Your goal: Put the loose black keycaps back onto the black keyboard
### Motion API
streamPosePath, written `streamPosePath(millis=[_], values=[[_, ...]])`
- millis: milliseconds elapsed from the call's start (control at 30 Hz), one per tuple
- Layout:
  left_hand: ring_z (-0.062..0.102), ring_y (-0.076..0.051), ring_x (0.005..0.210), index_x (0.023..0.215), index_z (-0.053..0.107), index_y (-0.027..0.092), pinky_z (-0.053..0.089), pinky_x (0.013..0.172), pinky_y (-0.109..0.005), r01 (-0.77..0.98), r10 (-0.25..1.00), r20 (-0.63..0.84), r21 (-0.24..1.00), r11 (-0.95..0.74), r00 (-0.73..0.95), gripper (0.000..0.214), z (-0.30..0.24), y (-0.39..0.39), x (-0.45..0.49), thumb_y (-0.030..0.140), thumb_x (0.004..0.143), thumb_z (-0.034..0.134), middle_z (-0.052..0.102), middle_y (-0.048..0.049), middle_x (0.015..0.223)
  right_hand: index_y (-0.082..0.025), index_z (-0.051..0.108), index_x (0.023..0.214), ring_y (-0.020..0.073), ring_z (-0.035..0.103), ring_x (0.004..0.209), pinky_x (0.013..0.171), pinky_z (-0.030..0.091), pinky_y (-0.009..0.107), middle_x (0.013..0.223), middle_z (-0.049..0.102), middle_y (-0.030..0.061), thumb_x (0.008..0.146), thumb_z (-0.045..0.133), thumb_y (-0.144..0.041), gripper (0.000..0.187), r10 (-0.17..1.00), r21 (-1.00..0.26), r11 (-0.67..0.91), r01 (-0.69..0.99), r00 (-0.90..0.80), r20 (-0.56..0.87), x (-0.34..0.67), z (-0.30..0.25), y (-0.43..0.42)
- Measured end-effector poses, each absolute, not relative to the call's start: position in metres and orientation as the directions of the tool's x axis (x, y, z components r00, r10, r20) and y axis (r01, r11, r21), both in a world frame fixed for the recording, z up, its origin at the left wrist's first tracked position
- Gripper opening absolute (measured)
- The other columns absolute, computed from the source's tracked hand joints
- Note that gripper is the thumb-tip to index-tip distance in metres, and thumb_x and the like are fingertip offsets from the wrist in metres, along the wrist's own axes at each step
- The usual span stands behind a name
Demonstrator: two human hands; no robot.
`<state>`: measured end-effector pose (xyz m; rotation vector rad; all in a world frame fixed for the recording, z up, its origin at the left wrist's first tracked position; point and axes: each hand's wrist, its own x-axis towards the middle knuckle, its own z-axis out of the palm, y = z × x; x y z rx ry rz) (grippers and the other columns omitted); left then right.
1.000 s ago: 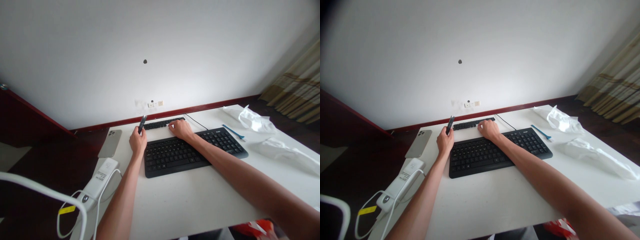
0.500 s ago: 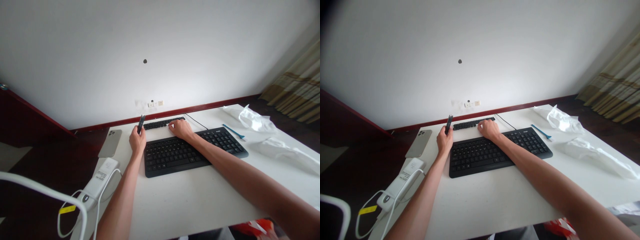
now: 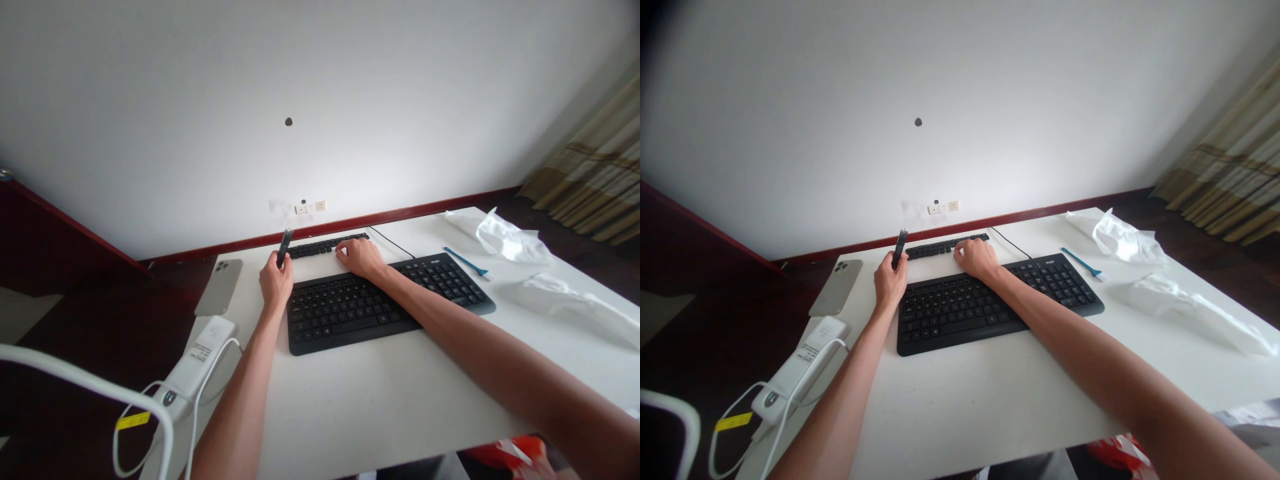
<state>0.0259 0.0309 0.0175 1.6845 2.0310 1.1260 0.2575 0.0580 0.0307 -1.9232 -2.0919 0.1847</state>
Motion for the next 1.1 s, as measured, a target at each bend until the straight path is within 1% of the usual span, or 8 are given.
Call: streamPosePath(millis=[167, 400, 633, 800, 900, 1100], values=[[0.068, -0.024, 0.081, 0.1, 0.069, 0.027, 0.043, 0.074, -0.028, 0.722, 0.918, 0.256, 0.691, 0.044, -0.302, 0.017, 0.0193, 0.0303, 0.0266, 0.037, 0.097, 0.055, 0.074, -0.0042, 0.085, -0.027, 0.08, 0.114, 0.0265, 0.073, 0.091, 0.083, 0.051, 0.033, 0.097, 0.08, 0.0101, 0.096, 0.052, -0.035, 0.035, 0.99, -0.293, 0.103, 0.95, -0.07, 0.121, 0.2575, 0.0307, 0.0578], [0.068, -0.022, 0.08, 0.1, 0.07, 0.027, 0.045, 0.076, -0.027, 0.7, 0.916, 0.26, 0.714, 0.031, -0.305, 0.018, 0.0181, 0.0311, 0.0259, 0.037, 0.097, 0.055, 0.075, -0.0034, 0.086, -0.027, 0.08, 0.111, 0.0264, 0.073, 0.088, 0.08, 0.051, 0.032, 0.093, 0.079, 0.0096, 0.095, 0.052, -0.034, 0.034, 0.987, -0.294, 0.112, 0.949, -0.073, 0.141, 0.2582, 0.031, 0.0572], [0.069, -0.02, 0.081, 0.101, 0.071, 0.027, 0.046, 0.076, -0.026, 0.682, 0.928, 0.3, 0.728, -0.072, -0.222, 0.019, 0.0158, 0.0311, 0.0255, 0.035, 0.097, 0.054, 0.076, -0.0022, 0.089, -0.027, 0.08, 0.112, 0.0257, 0.073, 0.086, 0.08, 0.05, 0.031, 0.093, 0.079, 0.0095, 0.096, 0.051, -0.034, 0.034, 0.987, -0.291, 0.117, 0.95, -0.079, 0.14, 0.2584, 0.0312, 0.0567], [0.068, -0.024, 0.08, 0.099, 0.07, 0.028, 0.044, 0.074, -0.028, 0.721, 0.919, 0.268, 0.693, 0.025, -0.289, 0.018, 0.0177, 0.03, 0.0258, 0.037, 0.097, 0.055, 0.075, -0.0037, 0.084, -0.028, 0.08, 0.112, 0.026, 0.073, 0.087, 0.08, 0.051, 0.032, 0.094, 0.079, 0.0092, 0.096, 0.051, -0.035, 0.034, 0.986, -0.285, 0.122, 0.951, -0.084, 0.141, 0.2575, 0.0316, 0.0565], [0.068, -0.025, 0.082, 0.099, 0.07, 0.027, 0.043, 0.074, -0.028, 0.744, 0.917, 0.265, 0.667, 0.047, -0.297, 0.018, 0.019, 0.0296, 0.0264, 0.036, 0.097, 0.054, 0.074, -0.0046, 0.083, -0.028, 0.08, 0.113, 0.0267, 0.073, 0.09, 0.082, 0.051, 0.033, 0.097, 0.08, 0.0093, 0.097, 0.051, -0.035, 0.034, 0.989, -0.282, 0.115, 0.953, -0.083, 0.124, 0.2571, 0.032, 0.0568], [0.069, -0.028, 0.085, 0.097, 0.069, 0.027, 0.043, 0.076, -0.031, 0.767, 0.899, 0.276, 0.635, 0.093, -0.339, 0.02, 0.0196, 0.0305, 0.0263, 0.039, 0.098, 0.053, 0.074, -0.0065, 0.084, -0.028, 0.08, 0.112, 0.0263, 0.074, 0.088, 0.08, 0.051, 0.031, 0.094, 0.079, 0.0093, 0.096, 0.052, -0.035, 0.033, 0.989, -0.289, 0.107, 0.951, -0.071, 0.134, 0.2572, 0.0313, 0.0577]])
